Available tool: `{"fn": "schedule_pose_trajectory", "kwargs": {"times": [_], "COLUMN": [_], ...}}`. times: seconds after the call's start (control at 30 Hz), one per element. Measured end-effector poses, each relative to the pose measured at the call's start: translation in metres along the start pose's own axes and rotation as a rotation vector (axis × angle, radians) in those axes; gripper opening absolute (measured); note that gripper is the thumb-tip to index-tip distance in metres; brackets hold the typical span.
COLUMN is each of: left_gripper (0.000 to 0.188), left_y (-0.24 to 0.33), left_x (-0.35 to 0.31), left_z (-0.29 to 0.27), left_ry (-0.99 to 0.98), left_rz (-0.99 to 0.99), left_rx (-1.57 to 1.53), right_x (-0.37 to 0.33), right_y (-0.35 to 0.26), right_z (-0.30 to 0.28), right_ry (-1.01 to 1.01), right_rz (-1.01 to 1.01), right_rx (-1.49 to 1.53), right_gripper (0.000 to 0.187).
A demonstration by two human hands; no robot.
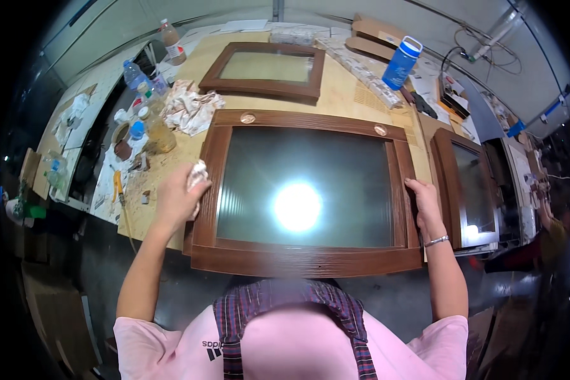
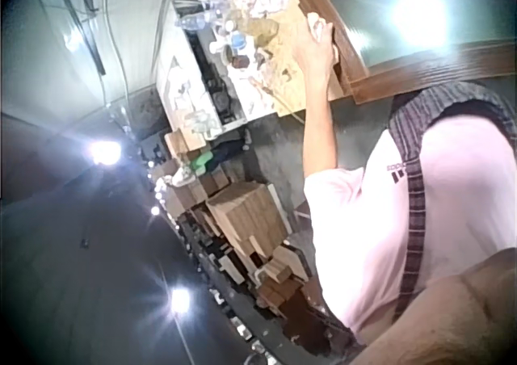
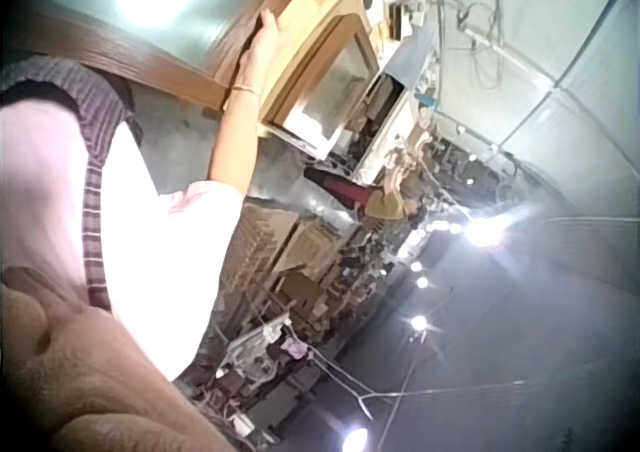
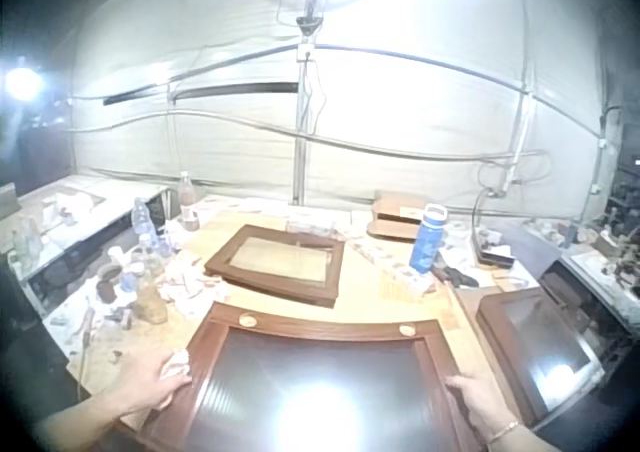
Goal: The person wipes and sands the wooden frames of glass cabinet doors using a cloth and a sanding block, then uses a screwdriver to tighten components on the frames.
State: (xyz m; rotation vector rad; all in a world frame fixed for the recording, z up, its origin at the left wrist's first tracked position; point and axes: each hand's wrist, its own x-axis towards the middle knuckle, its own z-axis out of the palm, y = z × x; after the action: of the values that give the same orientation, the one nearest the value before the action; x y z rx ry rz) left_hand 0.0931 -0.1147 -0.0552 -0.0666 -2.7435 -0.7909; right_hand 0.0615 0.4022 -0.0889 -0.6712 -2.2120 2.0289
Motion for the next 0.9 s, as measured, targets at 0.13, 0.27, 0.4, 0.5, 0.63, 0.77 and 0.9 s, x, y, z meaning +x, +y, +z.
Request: {"fn": "schedule_pose_trajectory", "kwargs": {"times": [0.13, 0.27, 0.4, 0.5, 0.63, 0.77, 0.9], "left_gripper": [0.028, 0.040, 0.019, 0.021, 0.033, 0.036, 0.034], "left_y": [0.040, 0.086, 0.039, -0.027, 0.016, -0.030, 0.000], "left_x": [0.037, 0.036, 0.059, 0.089, 0.097, 0.106, 0.096], "left_z": [0.004, 0.054, 0.048, 0.009, -0.057, -0.068, -0.049], "left_ry": [0.065, -0.217, -0.090, -0.061, -0.297, -0.198, -0.039], "left_rz": [0.226, 0.744, 0.692, 0.457, -0.018, 0.011, 0.034], "left_rx": [-0.122, -0.026, 0.216, -0.056, -0.889, -0.659, -0.949], "right_x": [-0.005, 0.006, -0.008, -0.009, -0.003, 0.011, 0.004], "right_y": [0.002, 0.020, 0.006, 0.007, 0.008, 0.019, 0.008], "right_z": [0.003, -0.004, 0.001, 0.005, 0.000, -0.004, 0.007], "right_ry": [0.041, 0.016, -0.049, -0.041, -0.007, 0.089, 0.069], "right_rz": [-0.023, -0.088, -0.082, -0.064, -0.088, -0.185, -0.137], "right_rx": [-0.021, -0.065, -0.073, -0.083, -0.132, -0.374, -0.421], "right_gripper": [0.017, 0.018, 0.021, 0.024, 0.028, 0.037, 0.041]}}
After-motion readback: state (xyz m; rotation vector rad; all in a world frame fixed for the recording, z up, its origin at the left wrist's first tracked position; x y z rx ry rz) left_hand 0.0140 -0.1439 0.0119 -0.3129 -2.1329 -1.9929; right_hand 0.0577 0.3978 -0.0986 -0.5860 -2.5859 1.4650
